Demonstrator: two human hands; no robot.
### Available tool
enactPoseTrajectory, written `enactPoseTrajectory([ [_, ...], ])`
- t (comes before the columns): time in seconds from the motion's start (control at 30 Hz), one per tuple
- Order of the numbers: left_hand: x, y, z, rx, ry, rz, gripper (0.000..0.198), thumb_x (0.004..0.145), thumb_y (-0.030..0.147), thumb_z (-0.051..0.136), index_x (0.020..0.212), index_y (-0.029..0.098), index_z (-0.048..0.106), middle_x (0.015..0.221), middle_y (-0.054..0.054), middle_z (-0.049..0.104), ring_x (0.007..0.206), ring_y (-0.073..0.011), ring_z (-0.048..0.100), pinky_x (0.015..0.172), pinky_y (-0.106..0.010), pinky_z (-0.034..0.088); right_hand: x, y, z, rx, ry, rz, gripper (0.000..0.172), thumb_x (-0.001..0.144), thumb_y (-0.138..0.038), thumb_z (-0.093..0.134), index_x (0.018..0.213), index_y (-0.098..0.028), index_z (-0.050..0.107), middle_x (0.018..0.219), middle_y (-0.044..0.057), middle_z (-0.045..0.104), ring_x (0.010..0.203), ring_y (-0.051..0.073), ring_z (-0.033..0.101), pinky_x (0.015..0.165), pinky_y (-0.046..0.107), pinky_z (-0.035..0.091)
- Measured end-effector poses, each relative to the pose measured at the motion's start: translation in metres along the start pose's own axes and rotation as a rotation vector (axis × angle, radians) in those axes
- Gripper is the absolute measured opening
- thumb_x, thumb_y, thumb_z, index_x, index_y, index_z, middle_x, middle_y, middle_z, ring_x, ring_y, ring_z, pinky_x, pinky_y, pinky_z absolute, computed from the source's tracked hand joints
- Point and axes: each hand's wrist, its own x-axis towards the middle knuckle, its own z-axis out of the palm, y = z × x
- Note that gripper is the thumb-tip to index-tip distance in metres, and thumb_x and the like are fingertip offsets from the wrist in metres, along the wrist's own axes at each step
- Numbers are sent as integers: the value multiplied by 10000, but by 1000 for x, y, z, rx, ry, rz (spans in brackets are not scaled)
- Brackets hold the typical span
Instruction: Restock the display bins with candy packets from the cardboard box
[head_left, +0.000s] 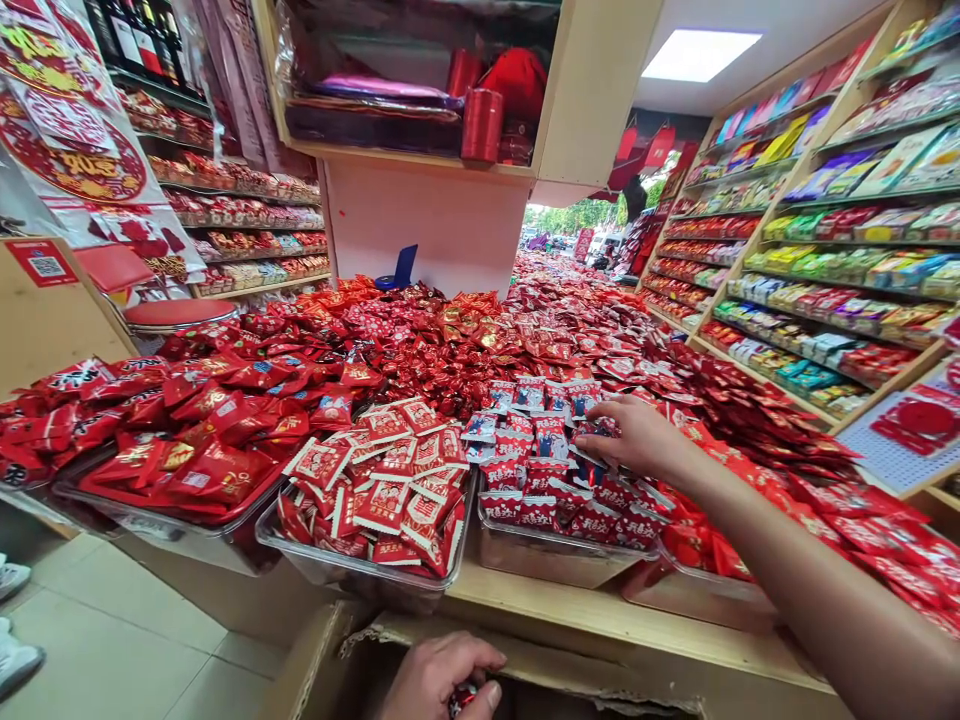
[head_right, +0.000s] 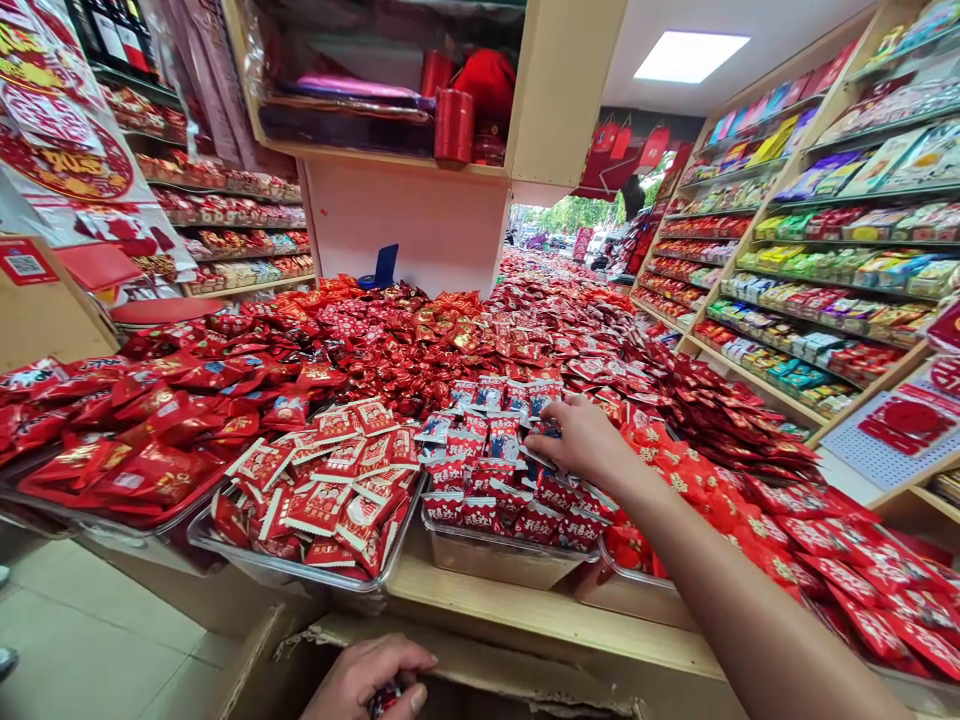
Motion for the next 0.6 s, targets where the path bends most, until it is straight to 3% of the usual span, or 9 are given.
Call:
enactPoseTrajectory([
  [0.1, 1, 1, -1, 13, 1, 0, 168, 704, 136, 532, 857, 163, 598, 681, -26, 659, 589, -118, 613, 562, -171, 471, -7, -4, 7, -11, 9, -34, 466, 713, -430, 602, 1114, -192, 597, 1186, 183, 480, 1133, 316, 429, 908, 389, 371],
  [0.2, 1, 1, -3, 26, -24, -16, 162, 706, 141, 540, 853, 173, 600, 685, -26, 664, 595, -125, 614, 565, -176, 470, -8, -7, 5, -2, -59, -28, 416, 731, -380, 597, 1100, -189, 614, 1196, 203, 463, 1197, 345, 355, 937, 430, 346],
  [0.4, -1, 0, -2, 38, -46, -13, 141, 716, 156, 545, 843, 169, 606, 674, -35, 664, 596, -135, 615, 561, -186, 464, -9, 6, 5, 113, -70, -121, 262, 709, -287, 631, 951, -200, 683, 1181, 154, 500, 1180, 293, 401, 952, 386, 359],
  [0.6, -4, -1, 0, 37, -77, -43, 153, 723, 153, 535, 856, 181, 604, 697, -29, 664, 618, -132, 612, 576, -188, 456, -16, 11, -5, 231, -141, -110, 311, 690, -293, 648, 995, -228, 661, 1273, 136, 442, 1204, 276, 387, 974, 381, 339],
])
